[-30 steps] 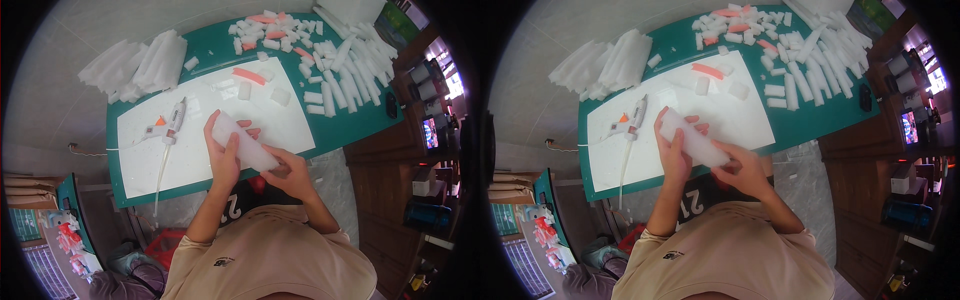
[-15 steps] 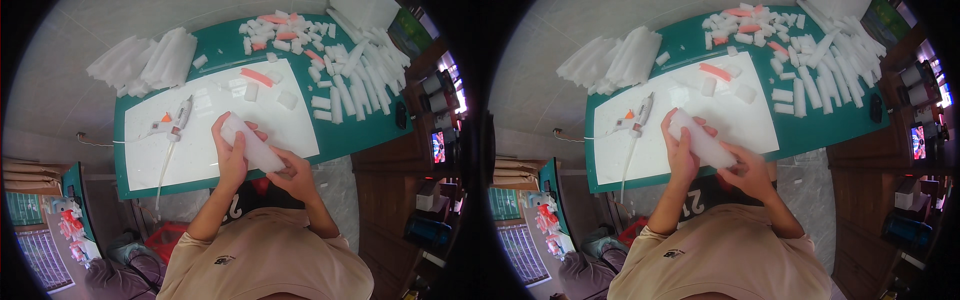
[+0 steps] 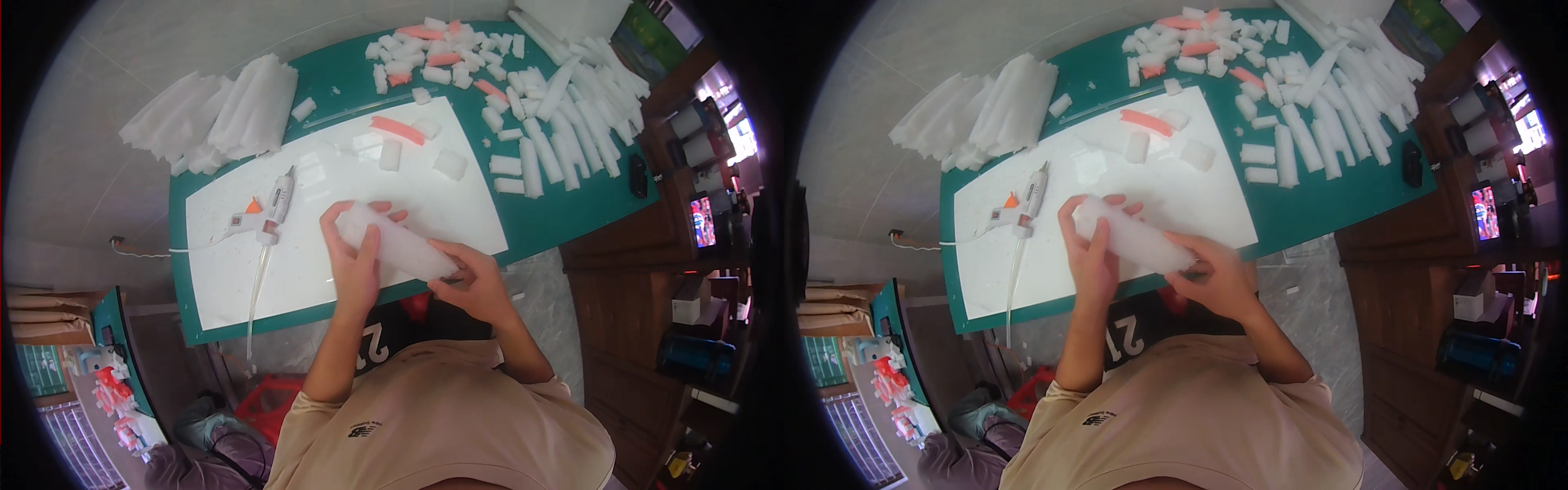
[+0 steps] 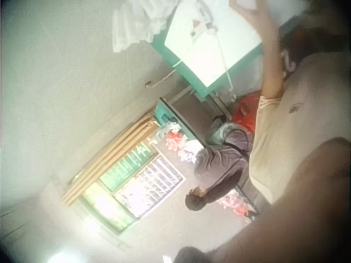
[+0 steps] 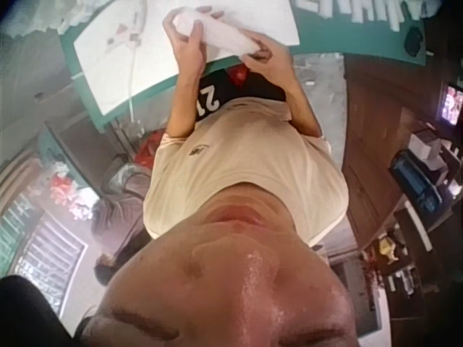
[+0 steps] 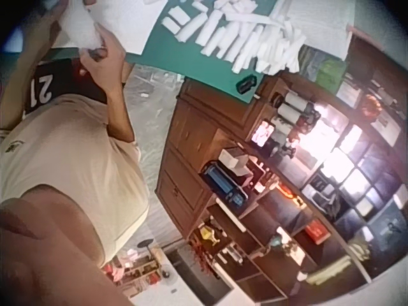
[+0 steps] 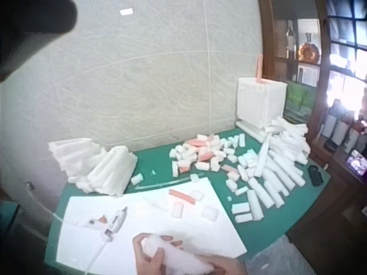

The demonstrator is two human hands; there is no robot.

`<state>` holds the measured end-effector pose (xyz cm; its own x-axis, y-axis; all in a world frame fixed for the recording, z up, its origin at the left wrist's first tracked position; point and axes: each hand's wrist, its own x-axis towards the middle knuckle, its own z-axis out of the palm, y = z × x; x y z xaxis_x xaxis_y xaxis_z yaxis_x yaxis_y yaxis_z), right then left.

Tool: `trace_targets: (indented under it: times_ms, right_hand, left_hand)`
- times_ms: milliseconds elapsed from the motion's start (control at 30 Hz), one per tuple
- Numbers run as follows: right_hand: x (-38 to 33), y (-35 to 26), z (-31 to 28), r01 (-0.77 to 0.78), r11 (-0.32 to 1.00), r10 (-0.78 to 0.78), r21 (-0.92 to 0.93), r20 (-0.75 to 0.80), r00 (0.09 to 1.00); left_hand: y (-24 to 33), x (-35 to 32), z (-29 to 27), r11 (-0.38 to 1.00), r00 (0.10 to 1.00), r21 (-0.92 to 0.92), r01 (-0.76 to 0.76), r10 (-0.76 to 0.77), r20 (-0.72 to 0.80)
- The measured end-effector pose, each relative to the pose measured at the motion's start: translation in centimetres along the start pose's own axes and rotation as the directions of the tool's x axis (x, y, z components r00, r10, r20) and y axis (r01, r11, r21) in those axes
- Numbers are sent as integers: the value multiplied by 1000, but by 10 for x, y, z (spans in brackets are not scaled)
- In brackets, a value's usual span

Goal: Glue small foam blocks onto larger foam strips using a glue gun.

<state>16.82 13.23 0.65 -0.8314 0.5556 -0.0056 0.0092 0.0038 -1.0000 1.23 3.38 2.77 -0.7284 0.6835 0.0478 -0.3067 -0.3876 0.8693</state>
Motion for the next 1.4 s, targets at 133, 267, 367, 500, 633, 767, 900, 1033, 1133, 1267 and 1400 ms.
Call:
trace_targets:
  times_ms: [133, 267, 367, 500, 633, 767, 900, 1033, 1133, 1267, 1400]
  right_hand:
    - [8, -20, -14, 49, 929, -29, -366, 61, 998]
    - [18, -23, -11, 21, 953, 24, -302, 143, 989]
    - [24, -21, -3, 13, 971, 20, -237, 135, 991]
    - [28, -28, 6, -11, 956, 59, -294, 154, 986]
    - [30, -36, 18, -22, 939, 87, -343, 175, 981]
    - [29, -32, 16, -15, 939, 81, -344, 177, 981]
    - [29, -35, 12, -12, 945, 80, -328, 196, 977]
    - [27, -37, 10, 116, 876, -23, -468, 199, 980]
    - [21, -35, 11, 132, 854, -61, -504, 156, 986]
    - [22, -21, 0, 200, 859, -148, -470, 146, 978]
    - [26, -13, -8, 312, 801, -217, -511, 238, 947]
  left_hand:
    - [13, -3, -33, 965, 997, 260, 34, -51, 62]
    - [13, -1, -47, 987, 997, 156, 41, -50, 51]
    - [13, 1, -52, 995, 999, 94, 22, -25, 29]
    - [14, 0, -63, 996, 1000, 86, 14, -15, 9]
    - [17, -1, -68, 993, 998, 107, 44, -39, -52]
    - [21, 0, -68, 979, 997, 193, 69, -59, -59]
    - [20, 1, -69, 972, 996, 221, 84, -80, -27]
    - [16, 0, -66, 968, 997, 238, 76, -72, -24]
    - [13, 0, -62, 961, 998, 271, 60, -58, -15]
    - [17, -3, -51, 949, 995, 298, 101, -93, -43]
    - [14, -10, -67, 895, 999, 446, -17, 1, 36]
